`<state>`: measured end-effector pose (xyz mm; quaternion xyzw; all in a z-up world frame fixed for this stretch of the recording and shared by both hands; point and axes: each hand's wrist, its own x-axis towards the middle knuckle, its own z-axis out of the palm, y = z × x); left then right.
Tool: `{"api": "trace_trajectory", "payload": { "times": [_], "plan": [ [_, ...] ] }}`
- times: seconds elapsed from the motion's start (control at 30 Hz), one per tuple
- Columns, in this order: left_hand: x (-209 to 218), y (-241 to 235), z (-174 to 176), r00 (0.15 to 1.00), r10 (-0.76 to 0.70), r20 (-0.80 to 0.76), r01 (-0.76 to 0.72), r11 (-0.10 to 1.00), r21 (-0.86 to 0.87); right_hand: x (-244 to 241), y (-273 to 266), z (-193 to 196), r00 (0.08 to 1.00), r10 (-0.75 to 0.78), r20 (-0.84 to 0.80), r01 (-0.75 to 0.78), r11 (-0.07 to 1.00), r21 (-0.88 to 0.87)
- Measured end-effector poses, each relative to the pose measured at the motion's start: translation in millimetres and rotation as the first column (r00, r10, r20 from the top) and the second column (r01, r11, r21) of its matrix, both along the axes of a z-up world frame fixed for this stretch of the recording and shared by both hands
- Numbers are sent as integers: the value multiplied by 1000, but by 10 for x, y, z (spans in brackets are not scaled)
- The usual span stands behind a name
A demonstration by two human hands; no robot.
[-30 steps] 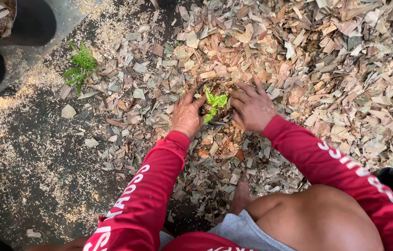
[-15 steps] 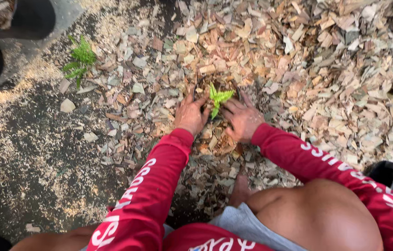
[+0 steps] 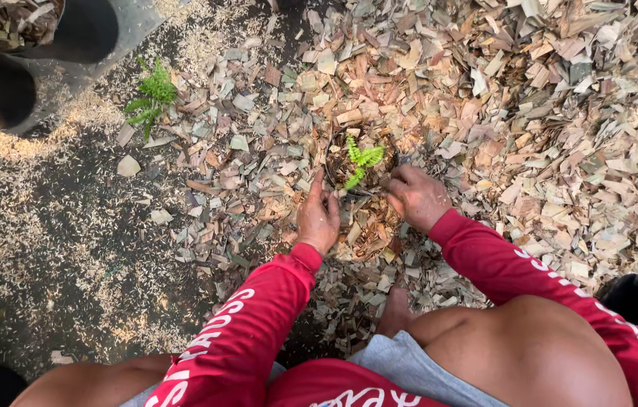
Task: The person plants small ferns into the ground, covering the roots with wood chips. They also remove a fern from a pot, place it in a hanging basket, and fill the basket with wood chips.
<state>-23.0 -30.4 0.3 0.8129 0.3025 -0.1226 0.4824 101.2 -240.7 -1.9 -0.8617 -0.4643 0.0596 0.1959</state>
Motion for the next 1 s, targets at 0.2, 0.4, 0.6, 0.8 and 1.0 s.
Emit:
{"api": "trace_trajectory", "payload": {
  "times": [0.2, 0.4, 0.6, 0.8, 1.0],
  "plan": [
    [-507, -300, -226, 938, -344, 46, 344, 939, 0, 27, -66, -85, 993, -94, -72, 93, 995, -30],
    [3, -99, -163, 985, 84, -153, -109, 981, -160, 66, -39, -152, 780, -560, -279, 608, 783, 129],
    [372, -4, -274, 997, 64, 39, -64, 998, 11, 210, -36, -188, 341, -377, -861, 550, 823, -142],
    [550, 441, -260, 876, 480, 57, -363, 730, -579, 268, -179, -204, 738, -489, -464, 421, 872, -249],
    [1324, 1848, -165, 792, 496, 356, -561, 821, 105, 465, -175, -164, 955, -298, 2, 247, 786, -567]
  ]
}}
